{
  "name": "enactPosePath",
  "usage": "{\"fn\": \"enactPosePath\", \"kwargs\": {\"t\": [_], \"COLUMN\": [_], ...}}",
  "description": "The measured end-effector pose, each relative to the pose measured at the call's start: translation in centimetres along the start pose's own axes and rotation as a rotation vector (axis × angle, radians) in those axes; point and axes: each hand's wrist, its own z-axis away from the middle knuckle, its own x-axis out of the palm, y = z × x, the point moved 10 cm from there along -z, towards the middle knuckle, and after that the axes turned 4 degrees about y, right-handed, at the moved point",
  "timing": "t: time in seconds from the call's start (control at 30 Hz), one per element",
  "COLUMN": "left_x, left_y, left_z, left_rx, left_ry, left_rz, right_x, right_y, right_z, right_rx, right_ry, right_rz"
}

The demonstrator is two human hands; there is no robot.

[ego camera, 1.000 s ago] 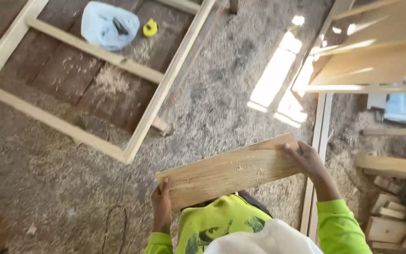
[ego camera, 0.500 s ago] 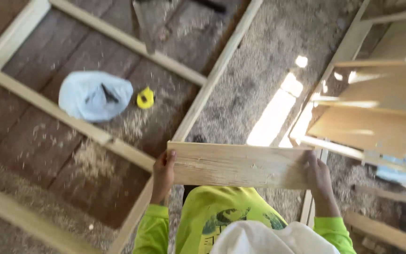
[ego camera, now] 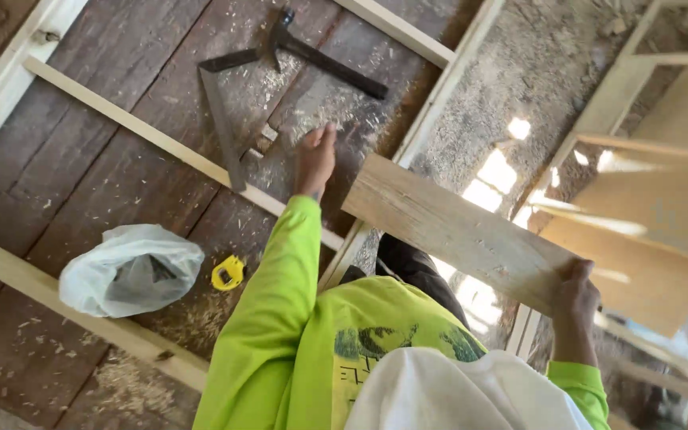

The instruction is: Measuring, planing, and nailing wooden boards to assemble a frame.

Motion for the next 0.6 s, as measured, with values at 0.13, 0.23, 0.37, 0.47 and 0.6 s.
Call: {"fn": "enactPosePath", "kwargs": {"t": [0.13, 0.23, 0.37, 0.47, 0.6], "left_x": [5.5, 9.1, 13.5, 11.2, 4.3], "left_y": [-0.2, -1.9, -7.1, -6.9, 1.0], "left_z": [-8.4, -15.9, -21.3, -25.9, -21.1], "left_rx": [-0.031, -0.275, -0.490, -0.406, -0.338], "left_ry": [0.101, 0.142, 0.232, 0.269, 0.347], "left_rz": [-0.053, -0.191, 0.051, 0.262, -0.175], "right_x": [3.5, 9.2, 11.1, 17.4, 25.8], "right_y": [-7.0, -16.1, -22.7, -31.2, -41.8], "right_z": [-9.2, -18.0, -24.7, -28.3, -25.6], "right_rx": [-0.073, -0.145, -0.292, -0.524, -0.814], "right_ry": [-0.047, -0.113, -0.218, -0.379, -0.545], "right_rz": [0.081, 0.060, 0.185, 0.279, 0.303]}}
